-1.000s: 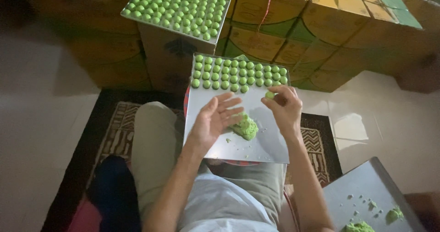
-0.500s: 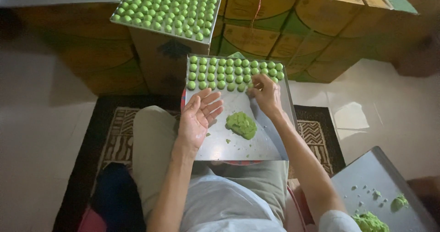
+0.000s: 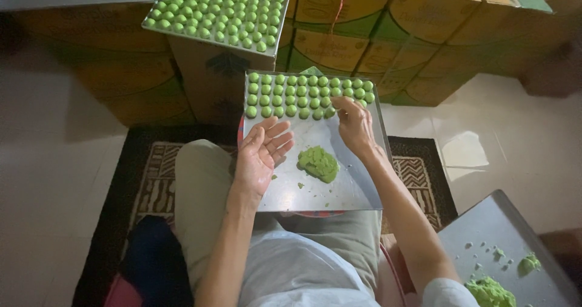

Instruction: The person repeatedly pinches off small pieces of green dough, rolls them into uniform balls between their palms, and places them in neat rows on a metal tray. The process continues throughout the clip as the tray fills with finished balls.

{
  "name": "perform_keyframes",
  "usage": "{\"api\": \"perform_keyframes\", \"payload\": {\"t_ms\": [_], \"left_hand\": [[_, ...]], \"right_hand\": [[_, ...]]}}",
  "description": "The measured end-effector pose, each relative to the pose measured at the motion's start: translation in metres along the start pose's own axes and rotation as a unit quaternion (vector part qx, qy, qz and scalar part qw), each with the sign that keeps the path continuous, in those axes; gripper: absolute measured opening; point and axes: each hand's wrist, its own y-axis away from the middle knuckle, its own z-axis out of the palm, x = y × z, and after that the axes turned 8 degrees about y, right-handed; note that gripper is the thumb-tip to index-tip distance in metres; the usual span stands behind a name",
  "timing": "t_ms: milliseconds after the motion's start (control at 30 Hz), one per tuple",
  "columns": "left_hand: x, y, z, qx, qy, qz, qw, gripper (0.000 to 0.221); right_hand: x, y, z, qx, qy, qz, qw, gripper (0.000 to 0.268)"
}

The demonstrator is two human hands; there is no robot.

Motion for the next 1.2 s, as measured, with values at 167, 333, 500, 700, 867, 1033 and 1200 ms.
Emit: {"api": "perform_keyframes", "payload": {"t_ms": [167,333,500,700,867,1033,1200], "left_hand": [[0.0,0.0,0.001,0.002,-0.003,0.001,1.0,0.037],[0.001,0.003,0.004,0.007,-0.006,0.001,1.0,0.036],[-0.002,0.002,0.001,0.001,-0.016,0.007,1.0,0.038],[-0.004,0.013,0.023,-0.002,-0.127,0.014,0.992,0.034],[-0.012,0.017,0.034,0.001,-0.187,0.021,0.982,0.032],[-0.017,0.023,0.046,-0.019,-0.279,0.025,0.96,0.031],[-0.027,0.018,0.04,-0.07,-0.351,0.054,0.932,0.026]], "right_hand": [[0.006,0.0,0.003,-0.008,0.014,-0.006,1.0,0.036],[0.008,0.001,0.004,-0.012,0.016,-0.012,1.0,0.033],[-0.024,0.014,-0.031,-0.013,-0.014,-0.021,1.0,0.033],[-0.086,0.058,-0.081,-0.173,-0.082,-0.058,0.98,0.031],[-0.085,0.066,-0.075,-0.216,-0.036,-0.065,0.973,0.044],[-0.075,0.069,-0.059,-0.218,-0.024,-0.061,0.974,0.038],[-0.072,0.068,-0.054,-0.222,0.008,-0.059,0.973,0.037]]}}
